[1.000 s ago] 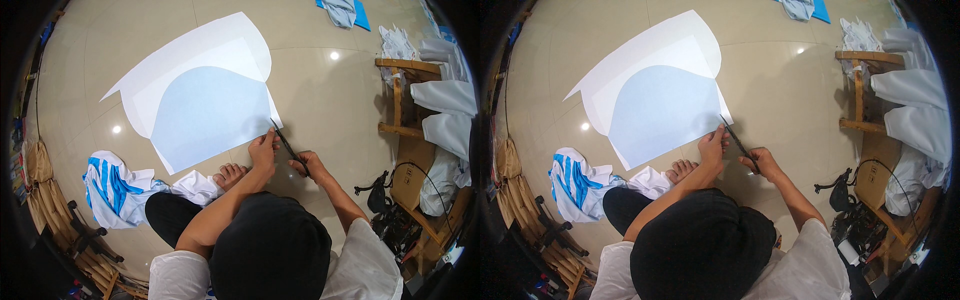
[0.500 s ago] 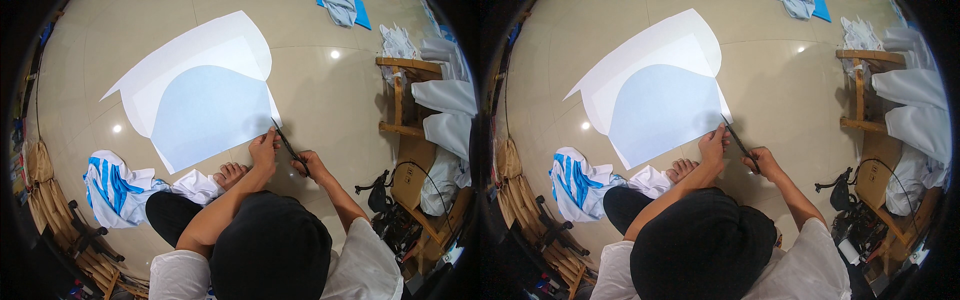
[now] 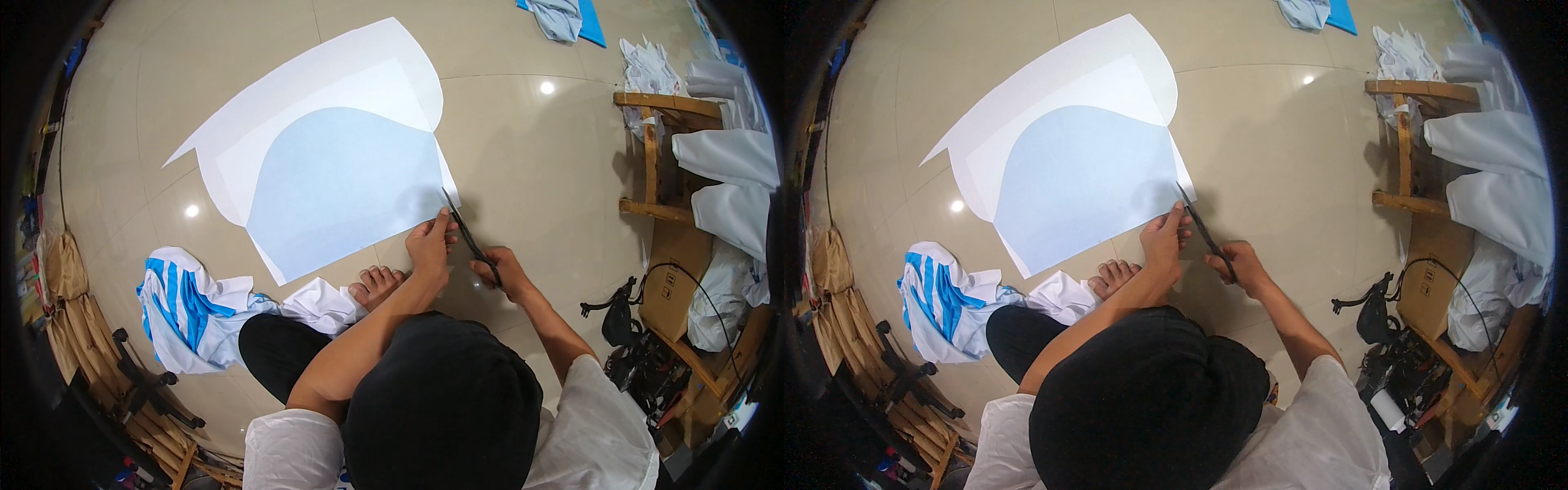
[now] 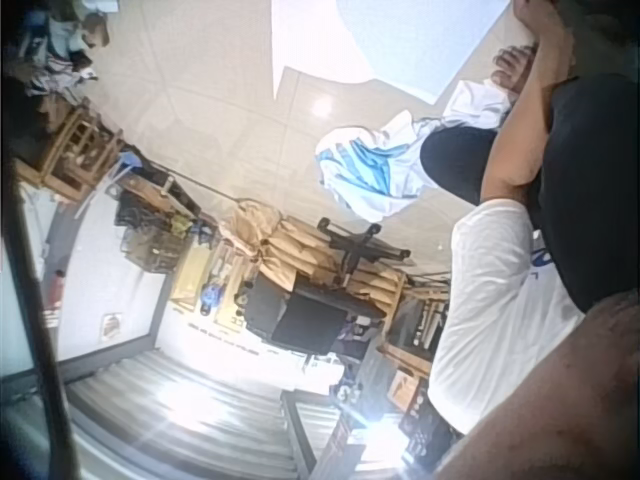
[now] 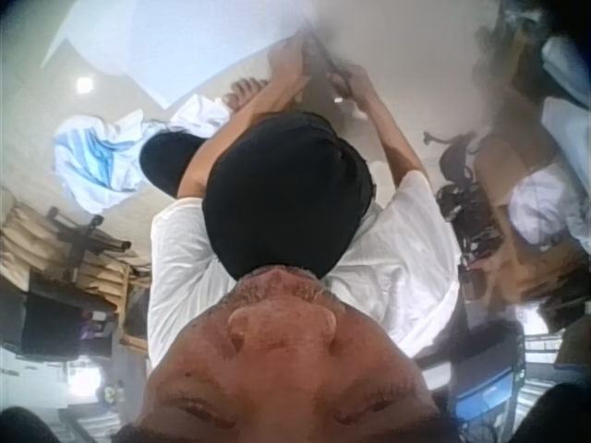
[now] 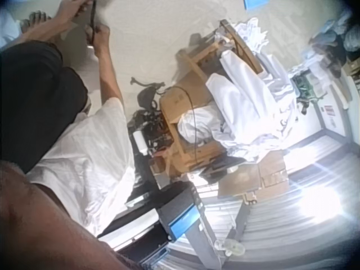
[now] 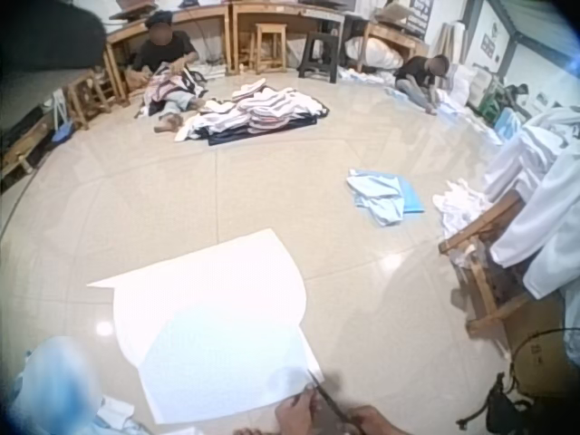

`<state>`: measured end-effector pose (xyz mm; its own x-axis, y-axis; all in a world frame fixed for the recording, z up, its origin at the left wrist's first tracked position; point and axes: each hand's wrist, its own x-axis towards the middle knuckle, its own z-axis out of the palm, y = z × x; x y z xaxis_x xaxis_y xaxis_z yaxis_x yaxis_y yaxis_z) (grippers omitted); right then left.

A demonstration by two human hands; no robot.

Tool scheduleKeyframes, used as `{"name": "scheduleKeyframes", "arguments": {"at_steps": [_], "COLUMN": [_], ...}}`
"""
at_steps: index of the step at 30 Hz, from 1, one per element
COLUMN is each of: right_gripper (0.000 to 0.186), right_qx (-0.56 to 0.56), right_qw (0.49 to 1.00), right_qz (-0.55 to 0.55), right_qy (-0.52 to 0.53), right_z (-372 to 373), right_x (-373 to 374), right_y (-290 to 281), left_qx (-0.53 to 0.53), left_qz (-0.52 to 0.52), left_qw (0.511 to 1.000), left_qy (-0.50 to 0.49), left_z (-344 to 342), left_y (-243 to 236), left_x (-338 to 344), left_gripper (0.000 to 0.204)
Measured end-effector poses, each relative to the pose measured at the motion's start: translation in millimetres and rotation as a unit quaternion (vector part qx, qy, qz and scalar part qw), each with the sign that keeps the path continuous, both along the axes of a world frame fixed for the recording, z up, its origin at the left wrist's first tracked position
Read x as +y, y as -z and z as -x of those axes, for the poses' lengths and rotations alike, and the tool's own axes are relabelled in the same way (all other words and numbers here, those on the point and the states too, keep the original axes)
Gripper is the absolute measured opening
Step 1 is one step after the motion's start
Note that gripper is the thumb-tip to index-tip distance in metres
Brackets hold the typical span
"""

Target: The person sits on the floor and uses scissors to cut a large piece of light blue and white fabric. They cut along a curved line, then unfold the fabric to reveal a symmetrical pattern. The person continues to trim the edges of the fabric, following the curved shape, and adjusts the fabric on the floor between cuts.

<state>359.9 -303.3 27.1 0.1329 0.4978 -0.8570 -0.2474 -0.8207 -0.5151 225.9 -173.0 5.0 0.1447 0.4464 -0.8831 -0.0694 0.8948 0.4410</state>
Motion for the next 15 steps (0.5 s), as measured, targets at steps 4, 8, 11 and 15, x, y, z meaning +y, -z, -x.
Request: {"name": "scheduleKeyframes", "arguments": {"at_steps": [4,8,11,15], "right_gripper": [0.032,0.032,0.031,0.032], "right_qx": [-0.001,-0.006,-0.002,-0.001], "right_qw": [1.0,0.999,0.999,0.998], "right_qz": [-0.02,-0.024,-0.039,-0.039], "right_qy": [0.012,0.025,0.029,0.053], "right_z": [7,14,15,20], "right_x": [2,5,0,1], "right_y": [4,3,10,12], "left_qx": [0.001,0.001,-0.007,-0.014], "left_qz": [0.001,0.006,0.005,0.001], "left_qw": [1.0,1.0,1.0,1.0], "left_qy": [0.009,0.008,0.015,0.017], "left_z": [2,3,5,7], "left_y": [-1,0,0,2], "left_x": [2,3,4,5], "left_gripper": [0.033,0.033,0.033,0.033]}}
